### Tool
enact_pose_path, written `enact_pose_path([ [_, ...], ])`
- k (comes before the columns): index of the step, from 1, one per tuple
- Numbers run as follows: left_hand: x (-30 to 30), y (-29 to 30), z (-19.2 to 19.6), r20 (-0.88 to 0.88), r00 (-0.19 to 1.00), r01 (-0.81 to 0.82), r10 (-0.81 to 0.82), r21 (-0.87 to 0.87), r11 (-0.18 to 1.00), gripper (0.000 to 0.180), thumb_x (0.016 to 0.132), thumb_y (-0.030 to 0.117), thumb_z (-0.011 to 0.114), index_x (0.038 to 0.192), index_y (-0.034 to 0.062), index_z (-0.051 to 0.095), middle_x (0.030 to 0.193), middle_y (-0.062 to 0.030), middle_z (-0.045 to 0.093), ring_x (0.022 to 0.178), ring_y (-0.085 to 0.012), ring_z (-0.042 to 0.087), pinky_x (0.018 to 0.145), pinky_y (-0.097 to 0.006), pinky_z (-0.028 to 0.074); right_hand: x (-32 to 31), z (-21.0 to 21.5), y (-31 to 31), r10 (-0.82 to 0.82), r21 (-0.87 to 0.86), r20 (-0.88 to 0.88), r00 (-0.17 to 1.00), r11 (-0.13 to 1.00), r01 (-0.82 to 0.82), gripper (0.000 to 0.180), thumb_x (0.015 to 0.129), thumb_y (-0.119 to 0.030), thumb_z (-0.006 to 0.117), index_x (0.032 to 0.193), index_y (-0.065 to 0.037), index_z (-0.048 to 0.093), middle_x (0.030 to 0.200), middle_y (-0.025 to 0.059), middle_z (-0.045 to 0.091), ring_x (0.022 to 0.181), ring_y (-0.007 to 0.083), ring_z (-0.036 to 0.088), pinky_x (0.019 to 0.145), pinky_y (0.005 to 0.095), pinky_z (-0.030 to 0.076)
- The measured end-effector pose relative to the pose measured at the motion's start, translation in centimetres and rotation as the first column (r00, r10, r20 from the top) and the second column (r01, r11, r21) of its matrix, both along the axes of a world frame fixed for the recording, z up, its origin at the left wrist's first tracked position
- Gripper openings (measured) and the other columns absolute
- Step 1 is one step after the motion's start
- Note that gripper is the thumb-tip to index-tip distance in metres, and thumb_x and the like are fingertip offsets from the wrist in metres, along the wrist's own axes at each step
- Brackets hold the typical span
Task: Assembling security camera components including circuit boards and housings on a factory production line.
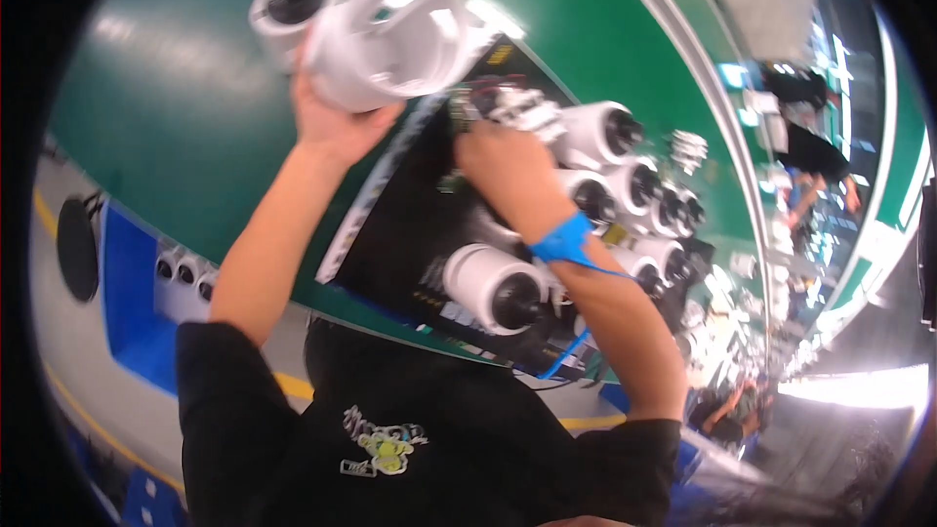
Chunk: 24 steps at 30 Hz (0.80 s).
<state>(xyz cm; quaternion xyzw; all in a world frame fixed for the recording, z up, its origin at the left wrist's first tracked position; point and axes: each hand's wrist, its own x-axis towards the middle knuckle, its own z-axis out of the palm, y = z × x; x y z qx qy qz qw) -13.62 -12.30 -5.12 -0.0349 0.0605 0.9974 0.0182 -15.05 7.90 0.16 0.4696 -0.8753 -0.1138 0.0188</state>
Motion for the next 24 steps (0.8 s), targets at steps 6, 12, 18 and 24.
enact_pose_path([
  [6,-0.2,-0.7,-0.4,0.075,0.992,-0.08,0.098,-0.216,0.973,0.061,0.084,0.066,0.039,0.121,0.0185,0.05,0.111,-0.0061,0.057,0.071,-0.0195,0.056,0.04,-0.029,0.04,-1.3,-1.0,-0.4,0.088,-0.105,-0.026,0.996,0.99,-0.09,0.005,0.074,-0.015,0.058,0.077,-0.01,0.06,0.068,0.0037,0.059,0.065,0.0198,0.064,0.052,0.032,0.05],
  [12,0.0,-0.8,0.3,-0.105,0.994,-0.03,0.007,-0.213,0.977,0.06,0.086,0.064,0.037,0.121,0.0178,0.051,0.099,-0.0089,0.061,0.043,-0.0168,0.044,0.033,-0.025,0.033,-1.6,0.3,0.0,0.267,-0.026,0.028,0.963,0.964,-0.266,0.009,0.072,-0.015,0.061,0.069,-0.011,0.069,0.07,0.0042,0.066,0.066,0.0218,0.067,0.052,0.0342,0.051],
  [18,0.0,-0.5,0.0,-0.27,0.962,0.001,0.039,0.146,0.989,0.064,0.089,0.057,0.038,0.128,0.0073,0.05,0.124,-0.01,0.056,0.115,-0.0282,0.052,0.098,-0.044,0.042,0.6,6.9,2.3,0.146,-0.355,0.195,0.97,0.932,-0.069,0.011,0.073,-0.006,0.062,0.085,-0.005,0.06,0.079,0.0068,0.058,0.076,0.0232,0.061,0.062,0.0354,0.049],
  [24,0.5,-0.2,0.7,-0.367,0.93,0.098,-0.017,0.203,0.974,0.074,0.087,0.062,0.037,0.129,0.0029,0.049,0.125,-0.0137,0.054,0.114,-0.0307,0.053,0.096,-0.046,0.044,3.8,13.7,5.1,-0.021,-0.46,0.83,0.557,0.539,0.705,0.012,0.088,0.003,0.053,0.098,0.001,0.06,0.083,0.0059,0.051,0.066,0.011,0.056,0.057,0.0238,0.043],
])
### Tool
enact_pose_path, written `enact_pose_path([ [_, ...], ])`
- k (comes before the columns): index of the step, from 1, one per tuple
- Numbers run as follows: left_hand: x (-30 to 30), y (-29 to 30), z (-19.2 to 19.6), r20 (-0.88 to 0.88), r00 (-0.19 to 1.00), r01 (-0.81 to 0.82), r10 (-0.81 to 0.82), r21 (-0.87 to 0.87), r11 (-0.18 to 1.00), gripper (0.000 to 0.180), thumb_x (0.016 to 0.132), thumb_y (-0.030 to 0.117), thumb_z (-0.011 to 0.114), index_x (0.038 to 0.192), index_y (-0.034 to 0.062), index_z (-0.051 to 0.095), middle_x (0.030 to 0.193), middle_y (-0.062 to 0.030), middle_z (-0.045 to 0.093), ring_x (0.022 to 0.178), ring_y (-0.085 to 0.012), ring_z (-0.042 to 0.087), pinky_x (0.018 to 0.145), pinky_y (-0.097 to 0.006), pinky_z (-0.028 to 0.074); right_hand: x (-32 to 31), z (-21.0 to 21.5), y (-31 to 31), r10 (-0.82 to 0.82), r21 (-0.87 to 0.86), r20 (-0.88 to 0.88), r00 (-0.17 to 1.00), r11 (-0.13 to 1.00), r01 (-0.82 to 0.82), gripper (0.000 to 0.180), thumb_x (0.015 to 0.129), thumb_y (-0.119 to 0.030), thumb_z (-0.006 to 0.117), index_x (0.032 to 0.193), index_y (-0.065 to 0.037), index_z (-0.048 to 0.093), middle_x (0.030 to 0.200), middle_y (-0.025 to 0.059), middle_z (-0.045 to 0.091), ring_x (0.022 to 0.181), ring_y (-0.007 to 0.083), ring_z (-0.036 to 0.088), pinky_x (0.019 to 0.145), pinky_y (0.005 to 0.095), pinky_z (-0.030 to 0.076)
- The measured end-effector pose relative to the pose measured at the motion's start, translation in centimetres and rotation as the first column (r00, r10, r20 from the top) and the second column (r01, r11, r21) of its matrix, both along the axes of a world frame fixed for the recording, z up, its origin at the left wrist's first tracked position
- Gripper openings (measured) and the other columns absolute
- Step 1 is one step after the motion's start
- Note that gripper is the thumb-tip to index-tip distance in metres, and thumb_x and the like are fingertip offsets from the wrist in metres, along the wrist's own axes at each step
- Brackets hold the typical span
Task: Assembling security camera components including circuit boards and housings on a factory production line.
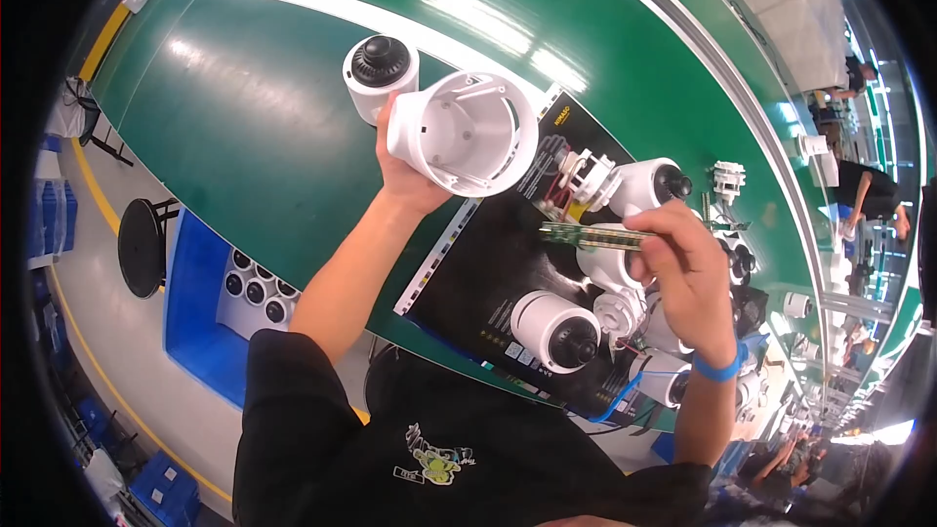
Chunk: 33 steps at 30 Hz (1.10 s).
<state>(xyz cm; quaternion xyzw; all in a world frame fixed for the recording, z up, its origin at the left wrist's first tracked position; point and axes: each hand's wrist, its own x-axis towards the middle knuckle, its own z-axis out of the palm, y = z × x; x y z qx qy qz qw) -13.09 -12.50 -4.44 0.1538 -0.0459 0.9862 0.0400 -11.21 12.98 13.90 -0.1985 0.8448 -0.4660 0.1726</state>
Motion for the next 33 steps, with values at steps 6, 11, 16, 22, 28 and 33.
enact_pose_path([
  [6,-0.1,0.3,0.0,0.051,0.995,0.086,-0.08,-0.127,0.988,0.076,0.087,0.064,0.037,0.129,0.0013,0.048,0.126,-0.0162,0.054,0.112,-0.0319,0.055,0.094,-0.046,0.046,0.5,-1.0,1.1,-0.038,-0.1,-0.007,0.999,0.994,0.037,0.013,0.095,-0.003,0.047,0.103,0.001,0.056,0.077,0.0055,0.055,0.058,0.0087,0.054,0.053,0.0197,0.041],
  [11,-0.3,0.5,0.5,-0.029,0.999,0.018,-0.029,-0.345,0.938,0.074,0.085,0.063,0.039,0.125,0.0014,0.047,0.119,-0.018,0.057,0.109,-0.0301,0.057,0.09,-0.045,0.048,2.2,0.0,0.6,-0.189,-0.227,0.123,0.974,0.95,0.213,0.02,0.096,-0.004,0.042,0.113,0.001,0.052,0.07,0.0077,0.058,0.049,0.0087,0.049,0.045,0.019,0.038],
  [16,0.0,0.6,0.4,0.003,1.0,-0.013,0.015,-0.426,0.905,0.073,0.084,0.061,0.041,0.126,0.0017,0.046,0.118,-0.0189,0.057,0.108,-0.0301,0.057,0.09,-0.044,0.049,2.1,-1.2,0.9,-0.056,-0.32,0.041,0.998,0.945,0.067,0.029,0.084,0.002,0.062,0.112,0.0,0.06,0.08,0.011,0.065,0.064,0.0138,0.063,0.057,0.0235,0.05],
  [22,0.0,0.5,1.2,-0.045,0.995,-0.104,0.094,-0.529,0.842,0.075,0.079,0.06,0.049,0.126,0.0018,0.045,0.125,-0.0213,0.051,0.112,-0.0327,0.053,0.093,-0.045,0.047,1.5,-2.2,1.0,-0.032,-0.056,-0.644,0.764,0.998,-0.005,0.026,0.075,0.002,0.072,0.1,0.003,0.064,0.087,0.0163,0.067,0.07,0.0207,0.065,0.061,0.0268,0.051],
  [28,0.1,0.4,1.9,-0.134,0.983,-0.181,0.126,-0.596,0.782,0.071,0.076,0.051,0.059,0.13,0.0091,0.044,0.135,-0.0215,0.042,0.121,-0.0344,0.046,0.098,-0.047,0.043,3.4,-2.3,0.7,-0.303,-0.515,0.017,0.953,0.814,0.268,0.018,0.088,0.003,0.057,0.105,0.007,0.058,0.091,0.0183,0.066,0.065,0.0146,0.062,0.056,0.0224,0.048],
  [33,0.2,0.5,1.8,-0.192,0.978,-0.188,0.085,-0.619,0.762,0.071,0.071,0.038,0.07,0.132,0.0144,0.04,0.14,-0.0206,0.036,0.126,-0.0362,0.041,0.101,-0.048,0.041,3.6,-4.0,1.5,-0.364,-0.47,-0.114,0.924,0.839,0.273,0.016,0.093,-0.007,0.055,0.103,0.006,0.057,0.079,0.0166,0.066,0.055,0.0128,0.059,0.05,0.0211,0.046],
])
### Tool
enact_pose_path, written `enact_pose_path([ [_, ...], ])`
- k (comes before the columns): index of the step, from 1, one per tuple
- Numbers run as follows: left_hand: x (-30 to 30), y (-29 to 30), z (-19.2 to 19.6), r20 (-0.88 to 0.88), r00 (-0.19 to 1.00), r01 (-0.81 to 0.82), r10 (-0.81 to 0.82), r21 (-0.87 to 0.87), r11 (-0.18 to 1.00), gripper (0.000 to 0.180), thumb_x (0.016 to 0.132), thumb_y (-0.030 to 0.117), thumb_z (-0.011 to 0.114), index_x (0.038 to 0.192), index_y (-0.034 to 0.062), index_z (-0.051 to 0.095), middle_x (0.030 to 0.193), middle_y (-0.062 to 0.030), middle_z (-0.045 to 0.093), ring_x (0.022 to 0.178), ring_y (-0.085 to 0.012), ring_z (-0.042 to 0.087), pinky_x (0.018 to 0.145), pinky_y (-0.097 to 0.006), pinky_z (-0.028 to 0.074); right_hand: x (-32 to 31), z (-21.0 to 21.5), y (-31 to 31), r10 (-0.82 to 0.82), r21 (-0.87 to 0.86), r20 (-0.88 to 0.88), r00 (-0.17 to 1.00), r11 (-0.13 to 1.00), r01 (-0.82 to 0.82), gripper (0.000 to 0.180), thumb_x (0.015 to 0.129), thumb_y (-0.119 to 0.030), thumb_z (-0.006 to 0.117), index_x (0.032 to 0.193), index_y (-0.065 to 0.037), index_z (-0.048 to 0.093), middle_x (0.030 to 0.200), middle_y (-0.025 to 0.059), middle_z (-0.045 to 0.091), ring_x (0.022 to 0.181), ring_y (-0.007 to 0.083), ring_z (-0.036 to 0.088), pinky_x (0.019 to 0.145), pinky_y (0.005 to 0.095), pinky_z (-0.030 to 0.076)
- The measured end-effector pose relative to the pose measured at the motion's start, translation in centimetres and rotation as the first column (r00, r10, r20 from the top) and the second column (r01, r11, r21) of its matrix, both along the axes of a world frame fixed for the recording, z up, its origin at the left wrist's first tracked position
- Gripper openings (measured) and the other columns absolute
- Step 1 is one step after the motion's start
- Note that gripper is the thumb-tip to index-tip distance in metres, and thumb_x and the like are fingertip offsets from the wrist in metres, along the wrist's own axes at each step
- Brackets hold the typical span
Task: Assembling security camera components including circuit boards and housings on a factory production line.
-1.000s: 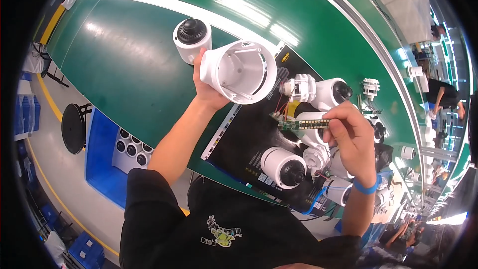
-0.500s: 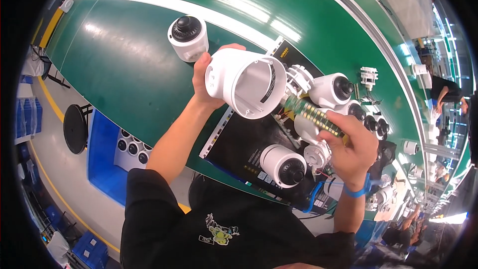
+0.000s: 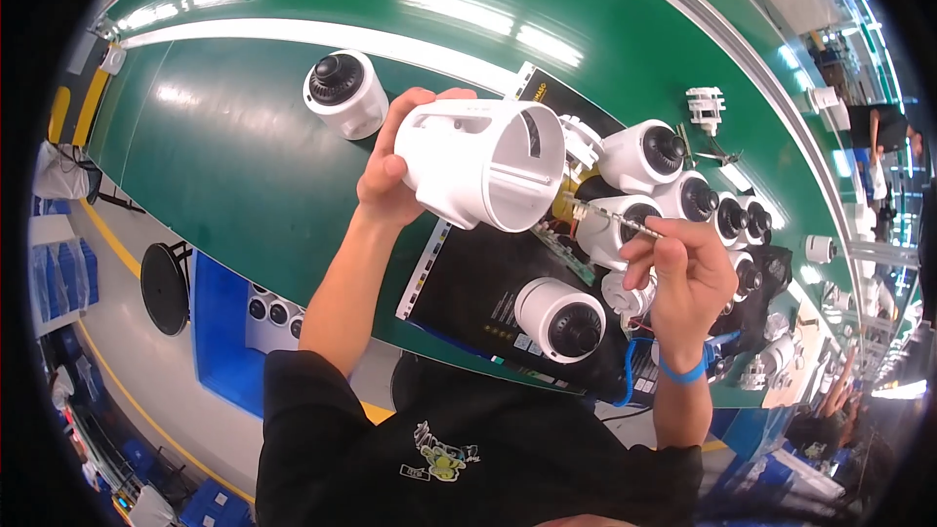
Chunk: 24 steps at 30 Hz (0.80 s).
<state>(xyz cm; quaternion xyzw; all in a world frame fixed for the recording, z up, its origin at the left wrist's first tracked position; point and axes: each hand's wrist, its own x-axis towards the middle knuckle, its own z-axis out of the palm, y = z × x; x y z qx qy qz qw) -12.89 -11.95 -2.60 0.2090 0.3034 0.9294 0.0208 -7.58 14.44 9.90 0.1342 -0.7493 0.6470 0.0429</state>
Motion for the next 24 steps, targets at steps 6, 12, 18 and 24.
enact_pose_path([
  [6,0.04,0.7,0.21,-0.03,0.999,0.014,-0.013,0.008,1.0,0.068,0.07,0.029,0.076,0.126,0.0153,0.042,0.139,-0.0217,0.035,0.126,-0.0379,0.04,0.099,-0.049,0.044,0.08,-0.33,0.05,0.009,0.014,0.119,0.993,1.0,-0.011,0.019,0.098,-0.016,0.047,0.098,0.002,0.053,0.067,0.0116,0.063,0.045,0.0078,0.051,0.042,0.0184,0.037],
  [12,-0.17,0.63,-0.02,-0.082,0.997,-0.005,0.007,0.016,1.0,0.067,0.069,0.023,0.075,0.126,0.0173,0.041,0.141,-0.0213,0.032,0.127,-0.0387,0.039,0.099,-0.048,0.045,-0.2,-0.4,0.21,0.045,-0.098,0.43,0.902,0.995,-0.003,0.023,0.1,-0.023,0.041,0.099,-0.002,0.05,0.062,0.0133,0.061,0.039,0.0095,0.047,0.038,0.0184,0.03],
  [18,-0.16,0.55,-0.21,-0.116,0.993,0.002,0.0,0.02,1.0,0.066,0.069,0.022,0.076,0.125,0.0172,0.042,0.141,-0.0201,0.032,0.128,-0.038,0.039,0.099,-0.048,0.045,-0.16,-0.64,-0.46,0.101,-0.147,0.494,0.864,0.989,-0.032,0.022,0.099,-0.021,0.045,0.097,0.0,0.05,0.065,0.014,0.062,0.041,0.009,0.05,0.038,0.0181,0.032],
  [24,-0.04,0.41,-0.01,-0.07,0.998,0.005,-0.006,-0.009,1.0,0.068,0.063,0.022,0.075,0.123,0.0218,0.044,0.138,-0.0149,0.036,0.127,-0.0359,0.039,0.103,-0.049,0.041,-0.14,-0.77,-0.27,0.062,-0.127,0.475,0.878,0.992,-0.001,0.021,0.099,-0.019,0.046,0.096,0.001,0.05,0.066,0.0153,0.063,0.04,0.0099,0.051,0.036,0.0186,0.032],
])
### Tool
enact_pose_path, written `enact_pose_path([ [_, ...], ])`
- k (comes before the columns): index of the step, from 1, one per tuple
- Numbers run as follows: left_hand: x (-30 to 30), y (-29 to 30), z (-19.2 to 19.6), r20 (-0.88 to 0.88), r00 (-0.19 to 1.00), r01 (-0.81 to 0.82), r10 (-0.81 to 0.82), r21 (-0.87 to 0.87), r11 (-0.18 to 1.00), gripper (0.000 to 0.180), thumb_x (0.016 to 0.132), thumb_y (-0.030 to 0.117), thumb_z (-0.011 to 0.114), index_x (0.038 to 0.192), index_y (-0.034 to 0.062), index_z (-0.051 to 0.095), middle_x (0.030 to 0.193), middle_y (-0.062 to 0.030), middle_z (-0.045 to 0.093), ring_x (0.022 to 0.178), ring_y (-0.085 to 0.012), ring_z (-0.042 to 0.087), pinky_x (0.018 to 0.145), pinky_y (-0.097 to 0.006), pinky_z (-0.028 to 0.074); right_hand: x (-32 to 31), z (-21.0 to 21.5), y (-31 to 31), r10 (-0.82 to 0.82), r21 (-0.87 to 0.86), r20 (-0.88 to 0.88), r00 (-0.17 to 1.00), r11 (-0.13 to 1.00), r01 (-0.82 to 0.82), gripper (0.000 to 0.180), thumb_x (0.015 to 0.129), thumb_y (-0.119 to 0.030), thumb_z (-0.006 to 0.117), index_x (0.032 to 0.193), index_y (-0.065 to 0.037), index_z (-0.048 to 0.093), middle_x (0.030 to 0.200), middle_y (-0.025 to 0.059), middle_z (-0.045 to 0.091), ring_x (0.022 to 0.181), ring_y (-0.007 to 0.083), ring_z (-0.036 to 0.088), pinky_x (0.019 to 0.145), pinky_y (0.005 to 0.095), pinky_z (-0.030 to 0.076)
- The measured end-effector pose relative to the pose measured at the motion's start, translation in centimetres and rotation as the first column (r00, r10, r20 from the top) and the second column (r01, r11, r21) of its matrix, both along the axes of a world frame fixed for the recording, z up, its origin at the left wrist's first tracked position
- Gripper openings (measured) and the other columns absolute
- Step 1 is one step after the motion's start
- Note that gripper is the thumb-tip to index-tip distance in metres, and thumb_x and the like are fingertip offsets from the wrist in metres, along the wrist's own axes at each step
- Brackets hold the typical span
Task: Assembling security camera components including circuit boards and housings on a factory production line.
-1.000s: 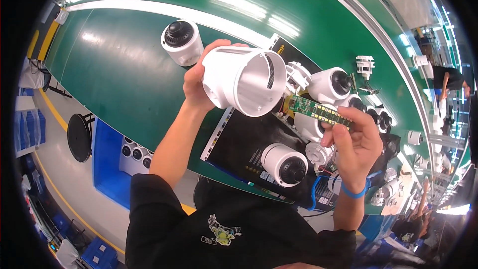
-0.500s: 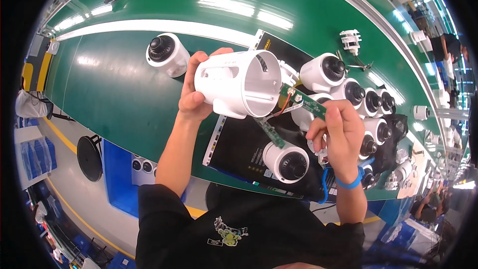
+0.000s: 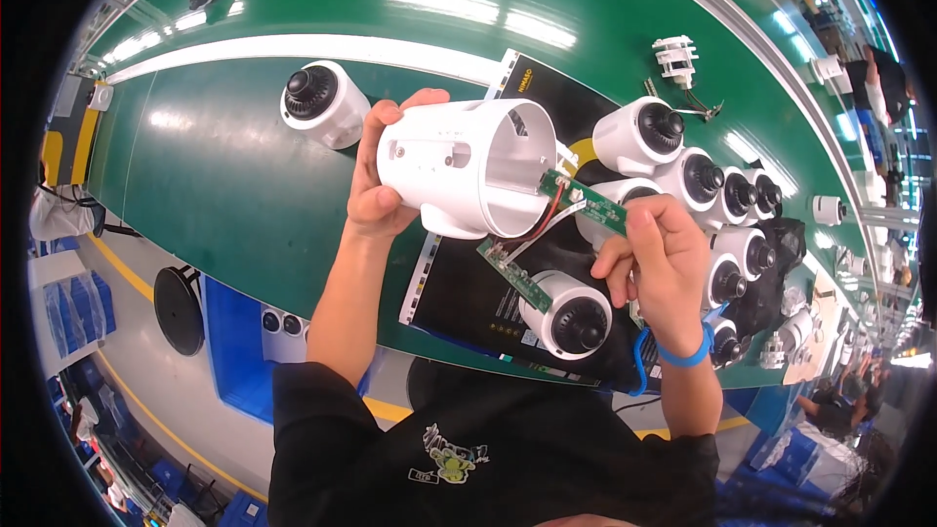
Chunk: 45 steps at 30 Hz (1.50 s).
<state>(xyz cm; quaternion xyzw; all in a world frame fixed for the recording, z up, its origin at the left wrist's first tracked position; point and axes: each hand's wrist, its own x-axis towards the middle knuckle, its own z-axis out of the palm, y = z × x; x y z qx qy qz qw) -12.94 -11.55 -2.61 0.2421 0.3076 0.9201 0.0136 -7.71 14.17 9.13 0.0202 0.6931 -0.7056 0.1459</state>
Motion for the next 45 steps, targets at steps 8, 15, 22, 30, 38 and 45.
enact_pose_path([
  [8,-0.2,0.0,-0.3,-0.006,1.0,-0.018,0.018,0.027,0.999,0.066,0.066,0.02,0.078,0.123,0.0184,0.045,0.14,-0.0186,0.034,0.128,-0.0358,0.04,0.1,-0.045,0.044,-0.2,-0.5,-0.1,0.012,-0.014,-0.007,1.0,1.0,-0.012,0.02,0.099,-0.018,0.045,0.096,0.002,0.05,0.065,0.0154,0.062,0.04,0.01,0.051,0.036,0.0185,0.031],
  [15,-0.3,-0.4,-0.2,-0.043,0.999,-0.001,0.0,-0.029,1.0,0.064,0.064,0.021,0.075,0.12,0.0234,0.046,0.137,-0.0122,0.038,0.128,-0.038,0.036,0.104,-0.051,0.039,-0.2,-0.3,-0.3,-0.008,-0.038,0.012,1.0,0.999,0.008,0.018,0.098,-0.015,0.045,0.096,0.002,0.05,0.065,0.0158,0.062,0.04,0.01,0.051,0.036,0.0191,0.033],
  [22,-0.4,-0.4,-0.1,-0.124,0.992,-0.004,-0.003,-0.056,0.998,0.064,0.065,0.023,0.075,0.122,0.025,0.047,0.137,-0.011,0.038,0.129,-0.0368,0.035,0.106,-0.052,0.036,-0.2,-0.2,-0.3,0.019,-0.001,0.031,0.999,1.0,-0.019,0.016,0.098,-0.013,0.045,0.096,0.003,0.05,0.064,0.0154,0.061,0.04,0.0096,0.051,0.036,0.0192,0.035],
  [30,-0.3,-0.5,0.0,-0.134,0.991,-0.008,0.0,-0.059,0.998,0.062,0.066,0.023,0.074,0.122,0.0259,0.047,0.137,-0.0112,0.038,0.129,-0.0361,0.034,0.105,-0.052,0.036,-0.1,0.0,-0.4,0.015,0.041,-0.013,1.0,0.999,-0.015,0.013,0.097,-0.009,0.047,0.093,0.003,0.051,0.06,0.0122,0.06,0.04,0.008,0.05,0.037,0.0183,0.035],
  [38,-0.5,-0.6,-0.1,-0.236,0.971,-0.027,0.018,-0.033,0.999,0.06,0.065,0.019,0.075,0.12,0.0176,0.05,0.136,-0.0197,0.039,0.129,-0.0393,0.038,0.102,-0.053,0.04,-0.3,1.3,-0.4,0.152,0.344,-0.119,0.981,0.933,-0.103,0.011,0.095,-0.006,0.048,0.09,0.002,0.052,0.055,0.0077,0.058,0.038,0.0051,0.046,0.037,0.0179,0.032],
  [45,-0.4,-0.3,-0.1,-0.209,0.977,-0.049,0.046,-0.013,0.999,0.062,0.064,0.019,0.077,0.12,0.0195,0.051,0.136,-0.0198,0.039,0.129,-0.0383,0.038,0.102,-0.052,0.04,0.5,0.5,-0.6,0.08,0.255,-0.092,0.993,0.965,-0.055,0.008,0.094,-0.005,0.05,0.089,0.001,0.052,0.058,0.0068,0.062,0.04,0.004,0.049,0.039,0.0181,0.035],
])
